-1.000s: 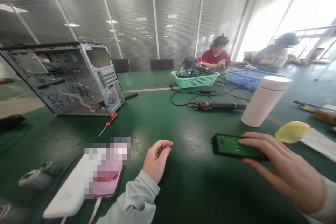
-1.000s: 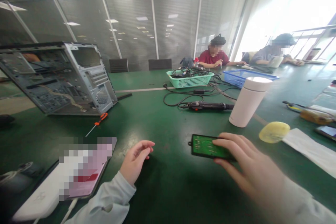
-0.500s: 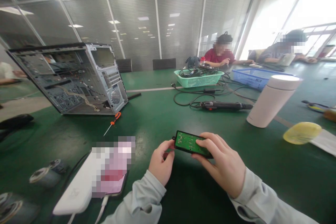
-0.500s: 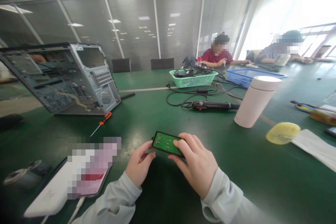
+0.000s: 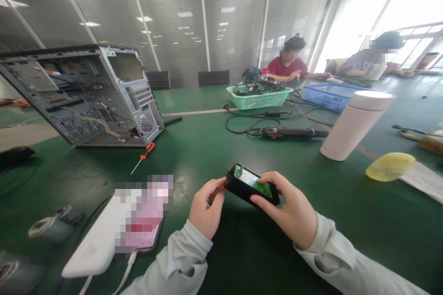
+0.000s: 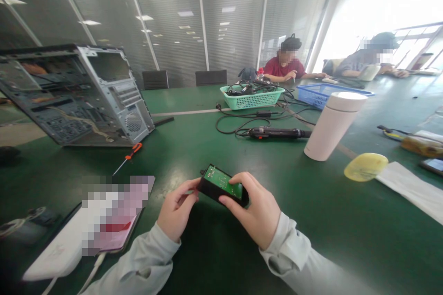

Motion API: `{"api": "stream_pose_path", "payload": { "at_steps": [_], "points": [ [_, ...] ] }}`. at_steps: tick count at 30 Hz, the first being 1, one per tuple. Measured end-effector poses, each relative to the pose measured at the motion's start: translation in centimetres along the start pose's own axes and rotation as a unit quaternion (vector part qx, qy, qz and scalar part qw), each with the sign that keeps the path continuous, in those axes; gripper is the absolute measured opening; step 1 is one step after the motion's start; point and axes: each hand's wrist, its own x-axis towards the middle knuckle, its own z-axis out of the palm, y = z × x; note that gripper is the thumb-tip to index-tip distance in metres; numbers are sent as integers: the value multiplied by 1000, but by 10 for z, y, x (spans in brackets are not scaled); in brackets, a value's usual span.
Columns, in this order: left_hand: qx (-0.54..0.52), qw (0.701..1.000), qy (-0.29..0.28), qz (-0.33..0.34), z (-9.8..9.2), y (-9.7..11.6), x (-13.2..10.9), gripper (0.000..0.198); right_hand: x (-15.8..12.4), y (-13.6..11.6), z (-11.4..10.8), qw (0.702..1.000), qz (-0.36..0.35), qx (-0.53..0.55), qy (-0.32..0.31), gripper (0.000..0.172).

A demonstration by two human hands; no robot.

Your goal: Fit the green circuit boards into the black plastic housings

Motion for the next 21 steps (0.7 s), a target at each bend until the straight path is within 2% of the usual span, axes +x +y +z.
{"api": "stream_pose_path", "payload": {
  "at_steps": [2, 3, 4, 5, 7, 9, 10, 12, 14, 15, 17, 18, 19, 21],
  "points": [
    [-8, 1000, 16, -5, 0, 3, -1, 28, 2, 0, 1, 986, 96, 128, -38, 38],
    [-16, 1000, 24, -8, 0, 4, -1, 27, 3, -2, 1, 963, 159, 209, -60, 45],
    [-24, 999, 31, -12, 0, 5, -1, 25, 5, -3, 2, 925, 229, 292, -81, 50],
    [-32, 999, 39, -17, -1, 6, 0, 24, 7, -6, 2, 873, 303, 370, -101, 51],
    [-48, 997, 52, -28, -1, 6, 1, 23, 10, -11, 1, 745, 437, 484, -140, 44],
    [-67, 995, 57, -37, -2, 7, 2, 23, 12, -17, 0, 635, 516, 546, -179, 40],
    [-77, 995, 58, -42, -2, 7, 3, 23, 13, -20, 0, 597, 531, 567, -201, 45],
    [-91, 993, 52, -49, -2, 8, 4, 24, 12, -22, -1, 554, 531, 598, -233, 53],
    [-97, 993, 41, -53, -2, 9, 4, 26, 10, -22, 0, 544, 519, 610, -249, 56],
    [-98, 993, 34, -55, -2, 9, 3, 27, 9, -20, 1, 550, 515, 607, -252, 57],
    [-99, 993, 24, -57, -2, 8, 3, 30, 6, -14, 3, 590, 501, 585, -242, 50],
    [-98, 993, 23, -57, -1, 7, 2, 33, 4, -10, 4, 628, 481, 568, -228, 45],
    [-96, 993, 24, -56, -1, 7, 1, 36, 3, -6, 5, 678, 446, 544, -213, 42],
    [-83, 995, 24, -43, -1, 5, 0, 40, 1, 4, 6, 814, 325, 453, -164, 45]
  ]
}}
